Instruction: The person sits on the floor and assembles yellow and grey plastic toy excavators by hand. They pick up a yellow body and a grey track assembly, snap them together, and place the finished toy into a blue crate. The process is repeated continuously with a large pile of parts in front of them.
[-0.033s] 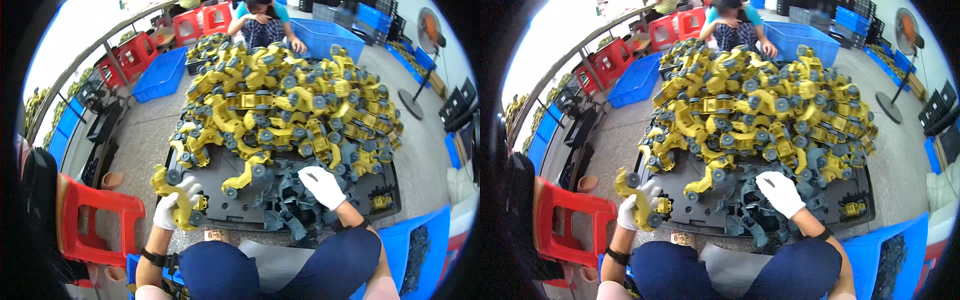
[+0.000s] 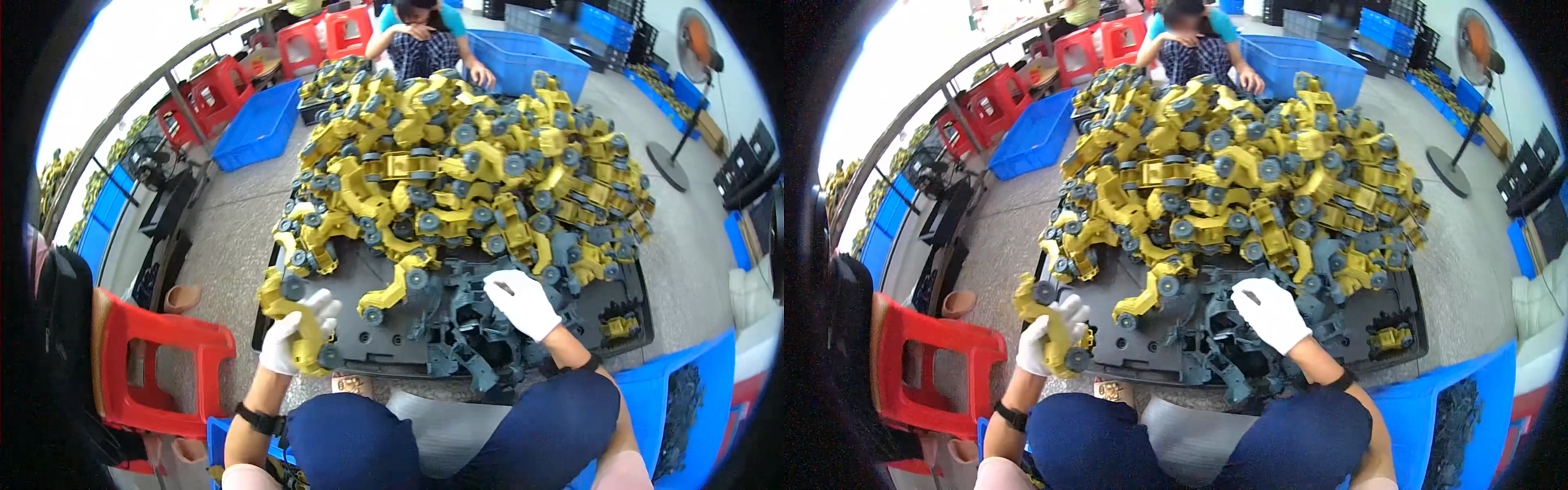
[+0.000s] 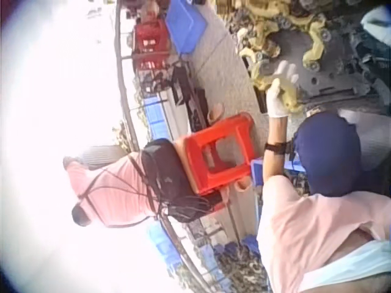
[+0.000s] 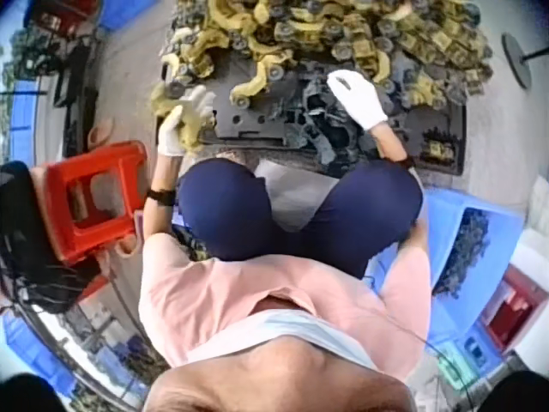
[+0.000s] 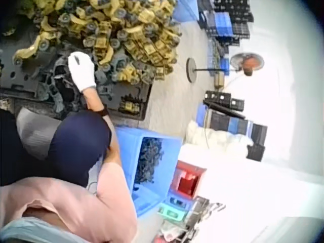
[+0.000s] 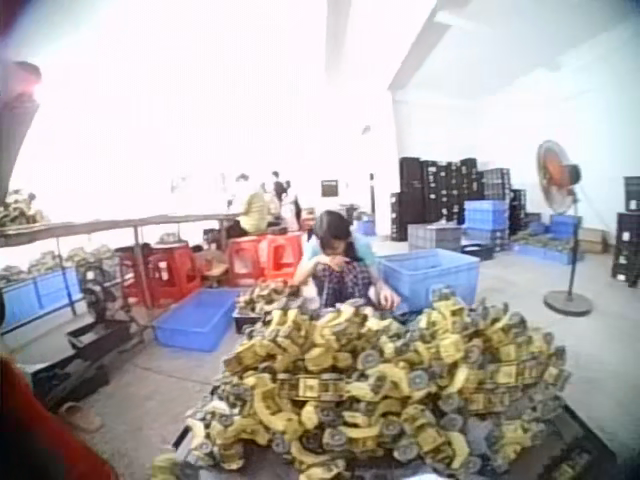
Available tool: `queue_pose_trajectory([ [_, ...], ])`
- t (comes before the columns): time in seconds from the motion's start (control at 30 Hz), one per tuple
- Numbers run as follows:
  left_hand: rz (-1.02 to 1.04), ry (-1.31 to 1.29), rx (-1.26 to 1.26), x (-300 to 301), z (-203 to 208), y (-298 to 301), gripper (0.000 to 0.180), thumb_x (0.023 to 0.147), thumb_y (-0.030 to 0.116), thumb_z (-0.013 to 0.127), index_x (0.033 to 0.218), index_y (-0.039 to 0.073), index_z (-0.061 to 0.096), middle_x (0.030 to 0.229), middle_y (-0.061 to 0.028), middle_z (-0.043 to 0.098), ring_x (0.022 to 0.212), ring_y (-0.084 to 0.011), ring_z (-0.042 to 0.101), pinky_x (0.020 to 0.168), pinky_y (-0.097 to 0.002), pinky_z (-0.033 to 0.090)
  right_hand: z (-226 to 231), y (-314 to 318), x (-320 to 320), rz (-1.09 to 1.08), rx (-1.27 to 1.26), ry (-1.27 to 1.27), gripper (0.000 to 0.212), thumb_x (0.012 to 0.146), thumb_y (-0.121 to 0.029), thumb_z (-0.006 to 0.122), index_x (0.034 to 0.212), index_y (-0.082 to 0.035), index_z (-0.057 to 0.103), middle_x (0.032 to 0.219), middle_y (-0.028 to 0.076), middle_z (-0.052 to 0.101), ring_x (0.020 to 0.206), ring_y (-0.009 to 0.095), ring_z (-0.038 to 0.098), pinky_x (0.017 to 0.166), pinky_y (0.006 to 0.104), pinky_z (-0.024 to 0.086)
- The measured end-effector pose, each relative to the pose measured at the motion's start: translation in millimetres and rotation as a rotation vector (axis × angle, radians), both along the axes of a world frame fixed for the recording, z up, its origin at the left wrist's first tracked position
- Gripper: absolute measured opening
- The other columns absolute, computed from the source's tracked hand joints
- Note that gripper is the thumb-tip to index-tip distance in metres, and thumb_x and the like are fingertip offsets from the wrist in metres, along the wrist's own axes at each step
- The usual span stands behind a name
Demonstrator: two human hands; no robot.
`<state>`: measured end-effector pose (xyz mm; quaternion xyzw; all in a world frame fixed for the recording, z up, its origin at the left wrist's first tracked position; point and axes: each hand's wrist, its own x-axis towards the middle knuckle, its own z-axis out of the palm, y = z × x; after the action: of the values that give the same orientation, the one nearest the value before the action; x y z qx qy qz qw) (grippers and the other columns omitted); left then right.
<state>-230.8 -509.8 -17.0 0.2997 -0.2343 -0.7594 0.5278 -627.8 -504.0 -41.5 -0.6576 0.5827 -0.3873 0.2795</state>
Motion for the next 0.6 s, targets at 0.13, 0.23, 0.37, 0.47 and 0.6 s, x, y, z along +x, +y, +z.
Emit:
queue_pose_trajectory([
  [0.13, -0.262, -0.067, 0.096, -38.7, -24.6, -16.6, 0.044, 0.084, 0.018, 0.070, 0.121, 0.002, 0.052, 0.108, -0.0114, 0.061, 0.097, -0.0277, 0.063, 0.088, -0.0423, 0.054, -5.1, 3.1, -9.2, 0.014, -0.116, 0.290, 0.023, 0.085, -0.023, 0.064, 0.103, -0.008, 0.067, 0.098, 0.014, 0.064, 0.095, 0.034, 0.060, 0.084, 0.0431, 0.048],
  [0.23, -0.482, -0.186, 0.054, -49.0, -26.0, -23.5, 0.045, 0.082, 0.018, 0.072, 0.120, 0.000, 0.054, 0.105, -0.0105, 0.063, 0.094, -0.0247, 0.064, 0.082, -0.0417, 0.054, -5.6, 3.1, -2.9, 0.048, -0.226, 0.349, 0.020, 0.086, -0.022, 0.061, 0.101, -0.010, 0.068, 0.097, 0.012, 0.065, 0.093, 0.033, 0.061, 0.084, 0.0432, 0.049],
  [0.37, -0.448, -0.192, 0.126, -53.8, -15.9, -17.2, 0.045, 0.082, 0.017, 0.071, 0.120, -0.002, 0.055, 0.101, -0.0135, 0.065, 0.097, -0.0287, 0.066, 0.088, -0.0434, 0.054, -8.3, -6.0, 18.6, 0.242, -0.090, 0.411, 0.024, 0.091, -0.027, 0.053, 0.102, -0.011, 0.067, 0.094, 0.012, 0.065, 0.090, 0.033, 0.062, 0.079, 0.0439, 0.051],
  [0.47, -0.408, -0.124, 0.145, -46.0, -23.0, -12.8, 0.048, 0.082, 0.011, 0.068, 0.126, -0.002, 0.053, 0.114, -0.0186, 0.064, 0.105, -0.0338, 0.064, 0.090, -0.0436, 0.054, -16.5, -14.4, 45.2, 0.318, 0.088, 0.295, 0.031, 0.095, -0.030, 0.050, 0.108, -0.005, 0.062, 0.089, 0.020, 0.066, 0.084, 0.037, 0.065, 0.077, 0.0464, 0.052],
  [0.6, -0.283, -0.159, 0.124, -37.8, -37.2, -6.1, 0.053, 0.082, 0.008, 0.067, 0.131, -0.003, 0.051, 0.120, -0.0167, 0.064, 0.108, -0.0319, 0.063, 0.092, -0.0449, 0.053, -30.8, -26.3, 77.9, 0.315, 0.436, 0.151, 0.044, 0.095, -0.038, 0.050, 0.108, 0.004, 0.052, 0.078, 0.027, 0.065, 0.077, 0.043, 0.066, 0.072, 0.0484, 0.052],
])
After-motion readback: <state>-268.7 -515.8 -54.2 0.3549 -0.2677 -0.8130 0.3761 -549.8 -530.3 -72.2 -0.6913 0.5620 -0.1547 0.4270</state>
